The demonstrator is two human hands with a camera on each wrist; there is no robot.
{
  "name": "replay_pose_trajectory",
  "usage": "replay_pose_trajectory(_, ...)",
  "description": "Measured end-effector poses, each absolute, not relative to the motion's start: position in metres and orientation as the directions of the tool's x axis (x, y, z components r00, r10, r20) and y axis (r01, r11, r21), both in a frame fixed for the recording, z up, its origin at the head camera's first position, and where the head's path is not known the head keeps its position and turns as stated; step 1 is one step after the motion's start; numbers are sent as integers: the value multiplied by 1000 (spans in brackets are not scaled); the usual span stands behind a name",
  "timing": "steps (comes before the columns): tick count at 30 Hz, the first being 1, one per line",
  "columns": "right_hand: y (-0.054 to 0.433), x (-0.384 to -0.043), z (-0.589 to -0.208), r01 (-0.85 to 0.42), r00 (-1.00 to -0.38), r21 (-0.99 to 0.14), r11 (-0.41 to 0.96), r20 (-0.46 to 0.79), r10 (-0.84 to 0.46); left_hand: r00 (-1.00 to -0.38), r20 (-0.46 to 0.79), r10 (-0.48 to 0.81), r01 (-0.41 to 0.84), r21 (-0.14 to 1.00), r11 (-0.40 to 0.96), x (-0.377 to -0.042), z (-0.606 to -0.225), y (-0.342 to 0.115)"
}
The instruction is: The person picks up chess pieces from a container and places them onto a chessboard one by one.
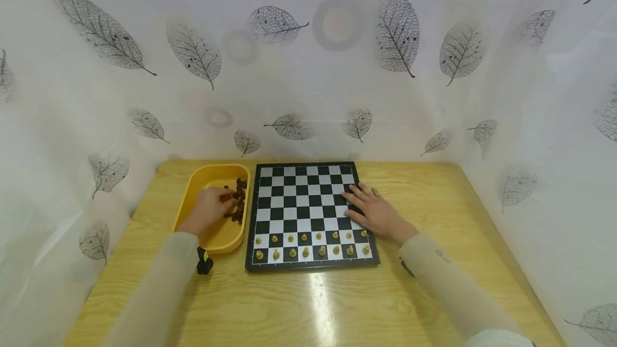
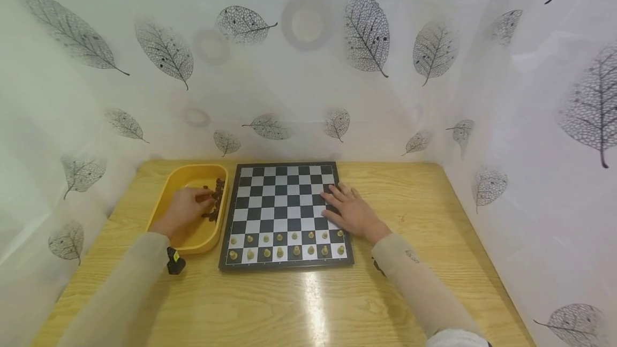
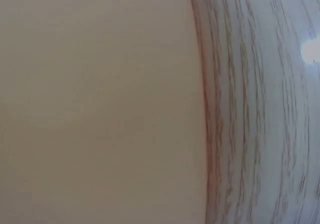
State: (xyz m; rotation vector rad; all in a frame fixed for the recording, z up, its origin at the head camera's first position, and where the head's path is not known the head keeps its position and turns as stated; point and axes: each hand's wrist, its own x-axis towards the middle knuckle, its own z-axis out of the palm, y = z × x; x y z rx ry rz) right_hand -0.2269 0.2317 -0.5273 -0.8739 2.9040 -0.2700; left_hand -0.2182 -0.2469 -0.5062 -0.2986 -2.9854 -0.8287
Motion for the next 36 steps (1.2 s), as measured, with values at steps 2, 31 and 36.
replay_pose_trajectory(2, 231, -227, -528, -537, -831, -192, 821, -46, -554, -983, 81, 167, 184, 515, 837, -217, -507, -245)
replay_pose_trajectory(31, 232, -227, -533, -540, -832, -187, 820, -25, -554, -996, 64, 61, 89, 667, 740, -222, -509, -249)
replay_pose_trajectory(36, 233, -228, -536, -544, -832, -186, 818, -8, -555, -993, 106, 47, 107, 673, 731, -220, -493, -250)
